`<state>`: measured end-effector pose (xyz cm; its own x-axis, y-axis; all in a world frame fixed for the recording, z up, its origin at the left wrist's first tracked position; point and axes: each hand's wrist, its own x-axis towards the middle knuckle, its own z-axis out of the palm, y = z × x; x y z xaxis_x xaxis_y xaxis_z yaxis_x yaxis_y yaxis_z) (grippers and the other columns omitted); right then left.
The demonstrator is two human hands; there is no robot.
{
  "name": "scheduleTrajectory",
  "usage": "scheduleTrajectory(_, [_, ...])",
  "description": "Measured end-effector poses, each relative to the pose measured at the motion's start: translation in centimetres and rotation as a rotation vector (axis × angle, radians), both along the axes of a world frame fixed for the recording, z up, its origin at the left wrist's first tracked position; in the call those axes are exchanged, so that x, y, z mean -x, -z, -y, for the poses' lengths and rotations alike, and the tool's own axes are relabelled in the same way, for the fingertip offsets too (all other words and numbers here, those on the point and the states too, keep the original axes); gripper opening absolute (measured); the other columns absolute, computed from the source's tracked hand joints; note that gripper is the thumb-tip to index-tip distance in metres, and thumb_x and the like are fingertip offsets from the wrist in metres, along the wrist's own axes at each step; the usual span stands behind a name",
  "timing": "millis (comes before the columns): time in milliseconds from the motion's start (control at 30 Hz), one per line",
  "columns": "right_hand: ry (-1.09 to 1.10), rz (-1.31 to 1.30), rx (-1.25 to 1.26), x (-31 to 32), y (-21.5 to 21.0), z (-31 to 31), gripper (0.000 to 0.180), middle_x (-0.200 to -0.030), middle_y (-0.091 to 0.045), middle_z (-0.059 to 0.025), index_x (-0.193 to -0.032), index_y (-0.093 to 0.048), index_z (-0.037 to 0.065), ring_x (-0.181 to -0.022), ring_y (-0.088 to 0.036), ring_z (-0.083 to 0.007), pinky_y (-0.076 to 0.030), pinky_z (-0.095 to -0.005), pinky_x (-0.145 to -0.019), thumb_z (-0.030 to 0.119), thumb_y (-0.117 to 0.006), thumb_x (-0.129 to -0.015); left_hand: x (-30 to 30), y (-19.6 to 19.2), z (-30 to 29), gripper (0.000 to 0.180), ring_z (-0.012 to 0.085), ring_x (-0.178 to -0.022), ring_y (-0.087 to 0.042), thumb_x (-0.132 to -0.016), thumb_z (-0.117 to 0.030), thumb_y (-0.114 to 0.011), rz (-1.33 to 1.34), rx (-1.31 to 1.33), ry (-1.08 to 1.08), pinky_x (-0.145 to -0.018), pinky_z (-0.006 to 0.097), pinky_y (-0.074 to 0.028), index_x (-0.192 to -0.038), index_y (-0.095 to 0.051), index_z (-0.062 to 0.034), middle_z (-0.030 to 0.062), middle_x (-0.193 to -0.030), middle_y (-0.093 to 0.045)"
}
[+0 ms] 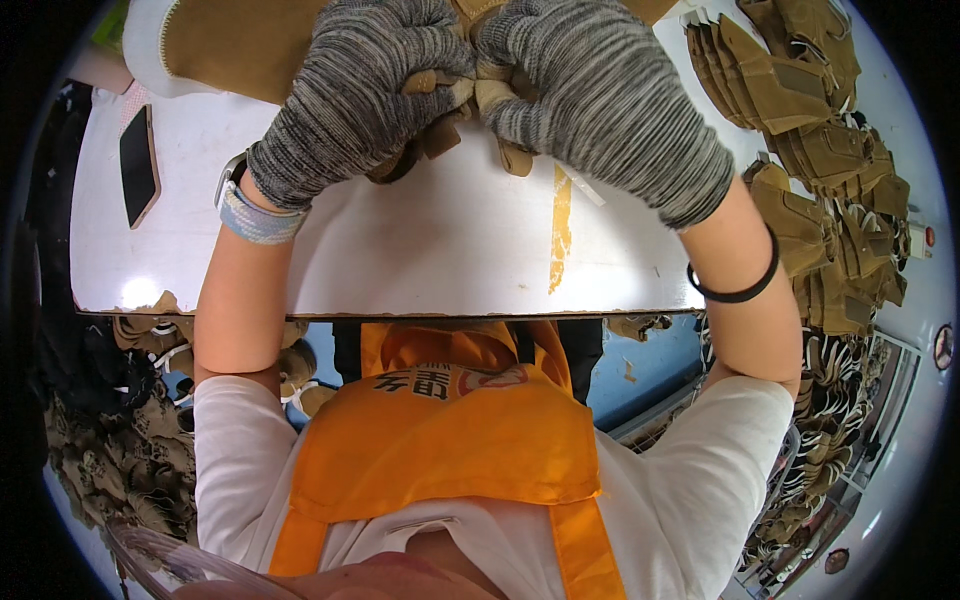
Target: The person trims excess white material from the seams of brown shoe uppers using a pair of snips, picking up and setting down the pieces on a white worktable.
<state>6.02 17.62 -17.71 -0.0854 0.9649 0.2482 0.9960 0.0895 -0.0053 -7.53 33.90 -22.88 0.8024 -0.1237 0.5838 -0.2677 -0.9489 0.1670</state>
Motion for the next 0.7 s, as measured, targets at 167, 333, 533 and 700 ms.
scheduleTrajectory(167, [0.245, -0.184, -0.093, 0.9, 2.3, 1.3, 0.036, -0.090, -0.066, -0.0099, -0.098, -0.067, 0.004, -0.080, -0.065, -0.0232, -0.054, -0.0325, -0.075, 0.020, -0.082, -0.069, -0.5, 0.0, 0.0, 0.035, 0.0306, -0.078, -0.058, -0.063, -0.032, -0.076, -0.011, 0.072, 0.040, -0.077, 0.045, -0.042, -0.089, -0.067, -0.0100, 0.0101, -0.083, -0.059])
scheduleTrajectory(333, [0.475, -0.612, -0.216, -0.4, 4.6, 3.8, 0.032, -0.093, -0.069, -0.0053, -0.104, -0.068, 0.005, -0.084, -0.065, -0.0157, -0.054, -0.0299, -0.076, 0.024, -0.078, -0.080, -0.9, -0.4, 0.2, 0.034, 0.0308, -0.078, -0.058, -0.063, -0.033, -0.075, -0.052, -0.093, 0.033, -0.074, 0.046, -0.043, -0.085, -0.066, -0.0089, 0.0109, -0.082, -0.058])
scheduleTrajectory(533, [0.998, -0.516, -0.359, -6.1, 5.5, 11.8, 0.035, -0.104, -0.070, -0.0109, -0.117, -0.066, 0.007, -0.092, -0.066, -0.0192, -0.052, -0.0302, -0.084, 0.030, -0.064, -0.092, 0.3, -0.9, 0.3, 0.032, 0.0304, -0.077, -0.058, -0.064, -0.034, -0.075, -0.030, -0.138, -0.019, -0.071, 0.046, -0.043, -0.080, -0.065, -0.0083, 0.0117, -0.081, -0.057])
scheduleTrajectory(700, [1.148, -0.131, 0.115, -5.5, 9.9, 15.6, 0.042, -0.107, -0.068, -0.0131, -0.120, -0.064, 0.007, -0.100, -0.065, -0.0258, -0.050, -0.0396, -0.088, 0.036, -0.064, -0.090, -0.7, -1.0, 0.7, 0.025, 0.0303, -0.078, -0.058, -0.067, -0.031, -0.074, -0.178, -0.221, -0.026, -0.071, 0.046, -0.043, -0.078, -0.066, -0.0103, 0.0115, -0.082, -0.058])
